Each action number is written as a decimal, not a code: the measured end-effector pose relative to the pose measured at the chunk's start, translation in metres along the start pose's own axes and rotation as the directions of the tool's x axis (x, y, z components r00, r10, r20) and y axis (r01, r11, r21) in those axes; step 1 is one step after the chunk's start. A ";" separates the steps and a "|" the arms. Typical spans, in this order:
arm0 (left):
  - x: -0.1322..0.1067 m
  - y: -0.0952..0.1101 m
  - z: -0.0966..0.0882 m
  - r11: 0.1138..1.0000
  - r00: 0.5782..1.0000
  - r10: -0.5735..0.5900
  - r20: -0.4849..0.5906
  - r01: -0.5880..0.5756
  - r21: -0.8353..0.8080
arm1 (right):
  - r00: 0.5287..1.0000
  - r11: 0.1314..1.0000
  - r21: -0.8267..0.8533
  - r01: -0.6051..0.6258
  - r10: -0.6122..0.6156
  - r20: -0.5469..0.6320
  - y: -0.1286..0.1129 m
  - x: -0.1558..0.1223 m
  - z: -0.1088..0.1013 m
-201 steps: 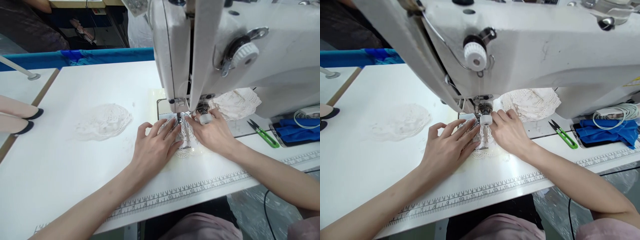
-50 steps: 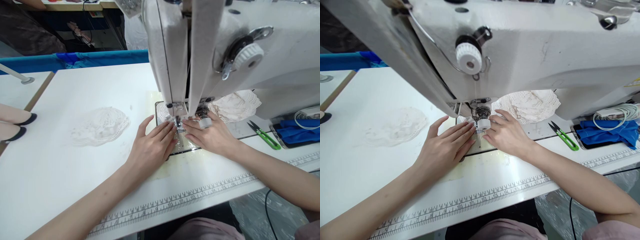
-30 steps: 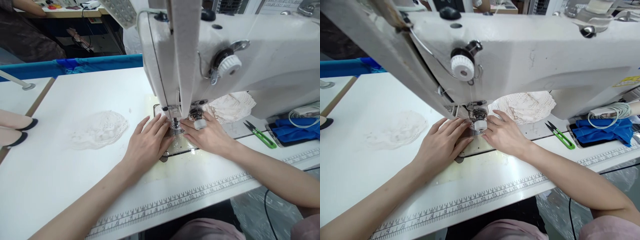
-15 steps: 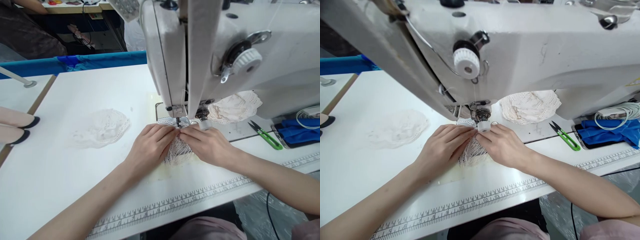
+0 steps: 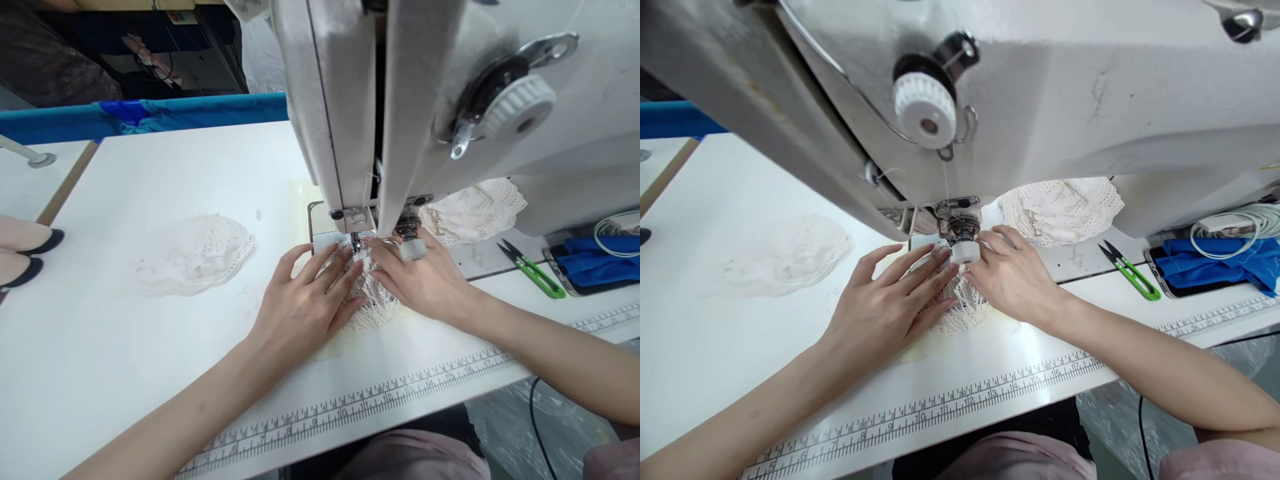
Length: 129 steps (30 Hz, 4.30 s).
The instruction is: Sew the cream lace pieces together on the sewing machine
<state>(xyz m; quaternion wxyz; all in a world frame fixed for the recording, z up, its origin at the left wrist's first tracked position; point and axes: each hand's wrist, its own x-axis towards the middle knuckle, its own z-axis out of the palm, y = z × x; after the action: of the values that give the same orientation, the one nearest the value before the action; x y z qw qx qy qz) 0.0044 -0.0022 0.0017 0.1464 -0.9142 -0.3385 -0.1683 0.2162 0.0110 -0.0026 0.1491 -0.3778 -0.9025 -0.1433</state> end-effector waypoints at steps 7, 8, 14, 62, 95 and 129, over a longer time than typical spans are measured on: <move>0.001 0.001 0.000 1.000 1.000 -0.007 -0.001 0.007 0.006 | 1.000 1.000 0.009 -0.004 0.004 0.021 0.001 -0.001 0.000; 0.001 0.002 0.000 1.000 1.000 -0.010 0.000 0.010 0.006 | 1.000 1.000 0.009 -0.004 0.003 0.026 0.001 -0.001 0.000; 0.001 0.000 0.002 0.999 0.999 -0.032 0.005 0.032 -0.002 | 1.000 1.000 0.020 -0.008 0.007 0.024 0.001 -0.002 -0.001; -0.006 0.003 0.001 0.994 0.993 0.112 -0.032 -0.112 0.006 | 0.942 0.959 0.096 0.266 -0.238 -0.237 0.001 -0.007 -0.004; -0.009 0.011 -0.003 0.998 0.997 0.048 -0.063 -0.050 -0.032 | 0.952 0.974 0.018 0.227 -0.218 -0.214 -0.002 -0.009 0.006; 0.002 -0.007 0.010 0.999 0.998 -0.043 -0.051 0.042 -0.026 | 0.993 0.994 -0.078 0.075 -0.082 -0.082 0.003 0.000 0.004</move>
<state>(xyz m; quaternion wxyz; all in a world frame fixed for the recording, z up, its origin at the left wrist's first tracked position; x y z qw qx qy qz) 0.0030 0.0074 -0.0057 0.1402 -0.9039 -0.3519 -0.1989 0.2180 0.0147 -0.0060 0.1675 -0.3409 -0.9034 -0.1989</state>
